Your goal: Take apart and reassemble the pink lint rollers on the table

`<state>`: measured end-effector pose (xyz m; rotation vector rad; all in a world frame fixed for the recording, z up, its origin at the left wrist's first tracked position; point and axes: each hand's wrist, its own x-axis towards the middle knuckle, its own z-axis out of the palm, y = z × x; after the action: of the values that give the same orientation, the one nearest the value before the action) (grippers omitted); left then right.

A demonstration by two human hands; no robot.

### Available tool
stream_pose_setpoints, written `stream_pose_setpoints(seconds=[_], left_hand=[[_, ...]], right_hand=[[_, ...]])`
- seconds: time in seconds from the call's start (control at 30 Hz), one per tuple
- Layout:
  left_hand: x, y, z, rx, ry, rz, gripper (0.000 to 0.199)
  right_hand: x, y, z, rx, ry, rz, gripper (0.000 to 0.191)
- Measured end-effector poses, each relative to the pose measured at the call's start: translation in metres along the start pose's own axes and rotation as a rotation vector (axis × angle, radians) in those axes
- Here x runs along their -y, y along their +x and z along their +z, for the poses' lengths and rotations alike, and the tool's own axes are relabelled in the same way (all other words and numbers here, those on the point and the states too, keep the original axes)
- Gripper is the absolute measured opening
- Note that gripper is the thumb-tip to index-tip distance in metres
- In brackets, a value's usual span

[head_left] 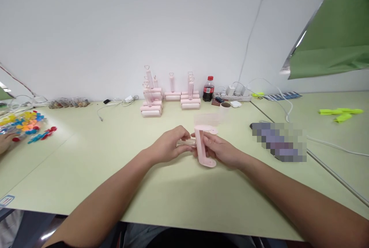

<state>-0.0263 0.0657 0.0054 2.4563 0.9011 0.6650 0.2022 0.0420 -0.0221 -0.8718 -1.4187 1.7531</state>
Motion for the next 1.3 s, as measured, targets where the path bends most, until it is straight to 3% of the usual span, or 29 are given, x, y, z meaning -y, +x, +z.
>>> stream_pose_setpoints(seconds=[0.17, 0.33, 0.53, 0.73, 1.07, 1.13, 1.2, 1.3], left_hand=[[0.001, -0.001, 0.013, -0.007, -0.108, 0.002, 0.030], [-0.003, -0.003, 0.013, 0.012, -0.144, 0.083, 0.034], [-0.008, -0.003, 0.012, 0.140, -0.088, 0.111, 0.036], [-0.004, -0.001, 0.013, 0.179, 0.053, 0.103, 0.039], [0.001, 0.000, 0.014, 0.206, 0.140, 0.211, 0.026], [0.003, 0.001, 0.014, 0.228, 0.150, 0.141, 0.025], [0.009, 0.002, 0.013, 0.211, 0.157, -0.026, 0.026], [0.022, 0.005, 0.009, 0.063, 0.119, -0.314, 0.034]], right_hand=[[0.004, -0.007, 0.004, 0.118, 0.041, 0.031, 0.043], [0.005, -0.010, 0.004, 0.241, 0.127, 0.044, 0.039], [0.007, -0.009, 0.008, 0.378, -0.078, -0.085, 0.035], [0.007, -0.008, 0.011, 0.346, -0.178, -0.124, 0.034], [0.007, -0.010, 0.016, 0.244, -0.449, -0.202, 0.034], [0.008, -0.012, 0.016, 0.195, -0.522, -0.221, 0.033], [0.010, -0.012, 0.015, 0.093, -0.672, -0.283, 0.030], [0.012, -0.012, 0.012, -0.065, -0.925, -0.356, 0.026]])
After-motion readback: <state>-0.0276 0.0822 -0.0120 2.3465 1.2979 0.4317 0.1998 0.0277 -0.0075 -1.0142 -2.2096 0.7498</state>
